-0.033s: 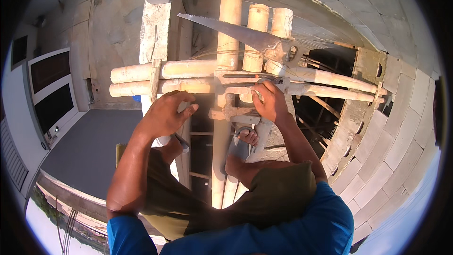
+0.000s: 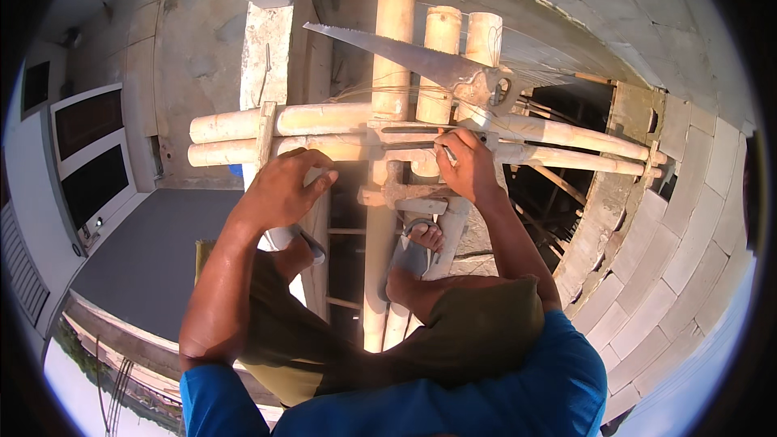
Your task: The person secures wooden blocks to a metal rebar structure using a hammer and a saw. They repeatedly position the blocks against the rebar and hammer them into place, occasionally using a saw to trim the wood.
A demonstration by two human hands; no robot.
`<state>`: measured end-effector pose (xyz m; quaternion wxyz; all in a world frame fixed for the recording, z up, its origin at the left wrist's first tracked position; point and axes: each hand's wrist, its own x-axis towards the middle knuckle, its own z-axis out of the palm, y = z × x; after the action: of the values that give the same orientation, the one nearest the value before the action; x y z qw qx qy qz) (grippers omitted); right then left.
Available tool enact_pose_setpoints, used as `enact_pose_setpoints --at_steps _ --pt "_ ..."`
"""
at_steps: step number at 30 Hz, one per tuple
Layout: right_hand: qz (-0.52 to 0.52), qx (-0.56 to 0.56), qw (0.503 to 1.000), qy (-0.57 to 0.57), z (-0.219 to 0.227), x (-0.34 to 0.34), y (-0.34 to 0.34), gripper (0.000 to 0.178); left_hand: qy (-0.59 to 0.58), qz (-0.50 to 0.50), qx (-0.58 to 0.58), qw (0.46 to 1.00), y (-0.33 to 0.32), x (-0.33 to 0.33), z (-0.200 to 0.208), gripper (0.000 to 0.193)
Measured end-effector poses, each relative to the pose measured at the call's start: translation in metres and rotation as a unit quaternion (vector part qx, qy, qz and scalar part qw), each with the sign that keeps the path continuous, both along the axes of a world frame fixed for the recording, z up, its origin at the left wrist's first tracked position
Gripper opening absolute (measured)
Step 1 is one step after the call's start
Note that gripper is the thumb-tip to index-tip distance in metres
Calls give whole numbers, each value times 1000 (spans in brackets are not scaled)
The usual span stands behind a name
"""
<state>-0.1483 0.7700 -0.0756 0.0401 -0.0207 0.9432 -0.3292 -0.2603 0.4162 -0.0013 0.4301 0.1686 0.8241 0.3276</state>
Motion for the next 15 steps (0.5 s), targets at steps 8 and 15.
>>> enact_pose_setpoints --at_steps 8,15 --pt "140 74 987 -30 -20 -32 -15 16 116 -106 -103 982 17 1 -67 41" --pt "97 -15 995 17 -45 -12 -10 8 254 -94 -72 960 39 17 -93 63"
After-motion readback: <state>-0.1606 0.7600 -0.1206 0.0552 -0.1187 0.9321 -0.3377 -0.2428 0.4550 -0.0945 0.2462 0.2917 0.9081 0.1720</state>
